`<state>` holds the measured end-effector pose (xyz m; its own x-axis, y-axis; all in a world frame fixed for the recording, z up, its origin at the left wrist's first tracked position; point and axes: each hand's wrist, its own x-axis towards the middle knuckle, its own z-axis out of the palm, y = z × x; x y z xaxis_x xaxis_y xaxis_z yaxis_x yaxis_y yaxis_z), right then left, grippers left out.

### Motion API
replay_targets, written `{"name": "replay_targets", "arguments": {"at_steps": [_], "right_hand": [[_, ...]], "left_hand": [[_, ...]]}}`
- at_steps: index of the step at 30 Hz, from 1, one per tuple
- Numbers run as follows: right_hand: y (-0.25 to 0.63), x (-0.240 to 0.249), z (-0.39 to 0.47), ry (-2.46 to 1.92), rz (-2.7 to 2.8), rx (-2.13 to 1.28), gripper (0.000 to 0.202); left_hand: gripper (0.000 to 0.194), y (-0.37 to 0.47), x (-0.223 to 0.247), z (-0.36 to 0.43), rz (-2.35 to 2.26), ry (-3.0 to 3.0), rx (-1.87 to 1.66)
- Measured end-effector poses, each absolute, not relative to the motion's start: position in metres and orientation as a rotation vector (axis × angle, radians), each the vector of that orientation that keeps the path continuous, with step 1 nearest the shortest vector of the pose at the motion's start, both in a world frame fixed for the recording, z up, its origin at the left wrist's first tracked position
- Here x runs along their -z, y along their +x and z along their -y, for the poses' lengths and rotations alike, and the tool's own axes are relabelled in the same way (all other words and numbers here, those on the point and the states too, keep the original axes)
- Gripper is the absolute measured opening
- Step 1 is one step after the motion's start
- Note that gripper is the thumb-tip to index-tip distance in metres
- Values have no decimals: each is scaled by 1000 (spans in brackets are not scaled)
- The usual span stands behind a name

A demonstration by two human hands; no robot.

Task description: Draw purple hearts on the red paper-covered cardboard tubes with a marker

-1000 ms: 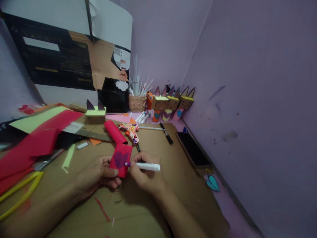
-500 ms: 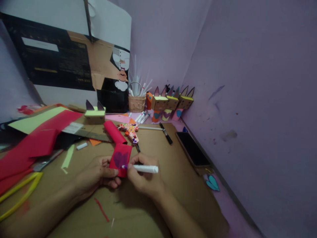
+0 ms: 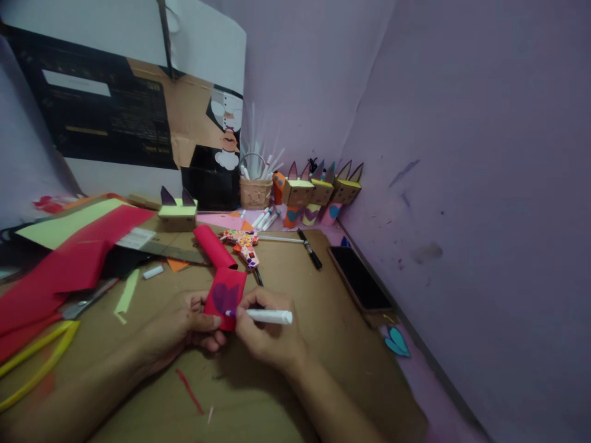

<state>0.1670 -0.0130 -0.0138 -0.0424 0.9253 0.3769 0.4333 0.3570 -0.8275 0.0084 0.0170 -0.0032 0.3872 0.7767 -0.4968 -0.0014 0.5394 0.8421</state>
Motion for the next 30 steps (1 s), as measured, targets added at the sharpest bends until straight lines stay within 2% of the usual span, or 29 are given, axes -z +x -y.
{"name": "replay_targets", "arguments": {"at_steps": [30], "right_hand": [[174,13,9,-1316,1540,-526,14]], "left_hand": [[20,7,3,-16,-1075,888,-570]]}}
